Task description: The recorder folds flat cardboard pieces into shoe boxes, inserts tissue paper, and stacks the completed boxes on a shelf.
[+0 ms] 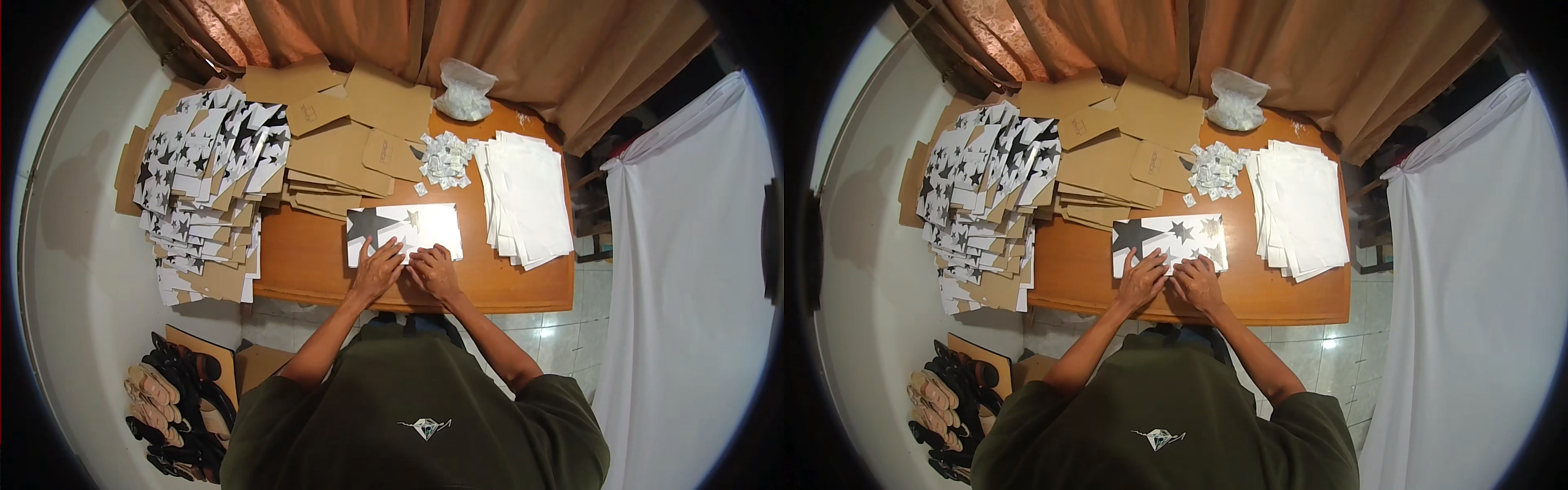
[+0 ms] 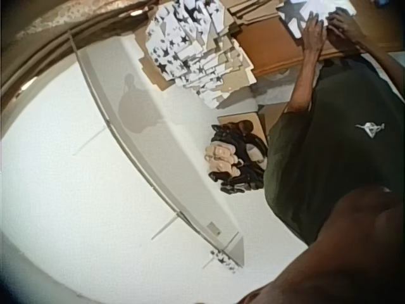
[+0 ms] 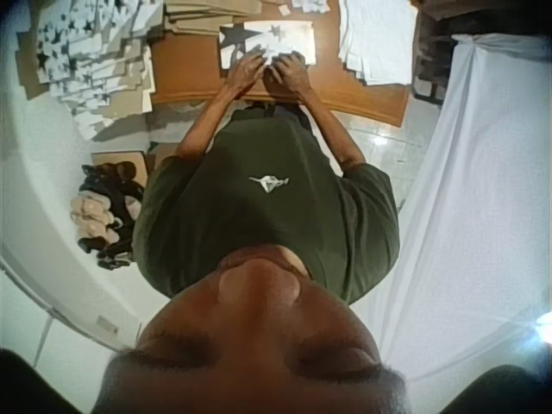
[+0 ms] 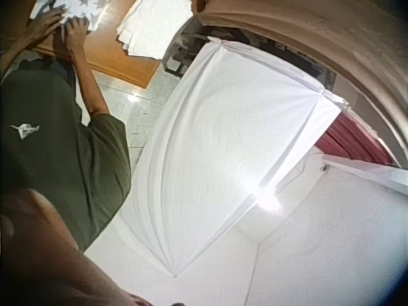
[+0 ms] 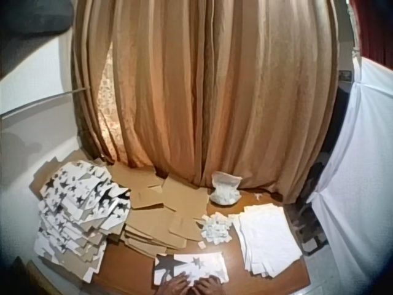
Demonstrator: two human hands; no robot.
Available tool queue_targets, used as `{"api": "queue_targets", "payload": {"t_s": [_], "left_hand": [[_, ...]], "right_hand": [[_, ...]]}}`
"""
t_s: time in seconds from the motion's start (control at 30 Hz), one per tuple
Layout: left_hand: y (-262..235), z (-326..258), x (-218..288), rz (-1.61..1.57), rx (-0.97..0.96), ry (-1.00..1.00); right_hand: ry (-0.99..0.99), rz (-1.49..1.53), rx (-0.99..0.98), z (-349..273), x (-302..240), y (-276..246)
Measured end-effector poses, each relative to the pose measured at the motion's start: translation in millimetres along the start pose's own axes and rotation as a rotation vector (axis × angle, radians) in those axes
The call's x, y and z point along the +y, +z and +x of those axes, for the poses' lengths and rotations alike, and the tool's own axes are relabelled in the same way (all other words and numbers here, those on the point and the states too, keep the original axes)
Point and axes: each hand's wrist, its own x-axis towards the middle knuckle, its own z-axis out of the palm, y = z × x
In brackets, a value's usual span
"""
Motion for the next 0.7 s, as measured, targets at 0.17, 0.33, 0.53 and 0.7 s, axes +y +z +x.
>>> {"api": "queue_targets", "payload": {"t_s": [0.17, 0.33, 0.53, 0.7], "left_hand": [[-18, 19, 30, -0.052, -0.067, -0.129], [-21, 40, 69, -0.084, 0.11, -0.235], [23, 33, 126, -0.23, 0.224, -0.671], [77, 36, 168, -0.339, 0.239, -0.925]], "right_hand": [[0.08, 0.143, -0.027, 17, 18, -46], [0.337, 0.315, 0.049, 36, 83, -63], [0.436, 0.62, -0.113, 47, 154, -49], [0.474, 0.845, -0.417, 57, 178, -37]]}}
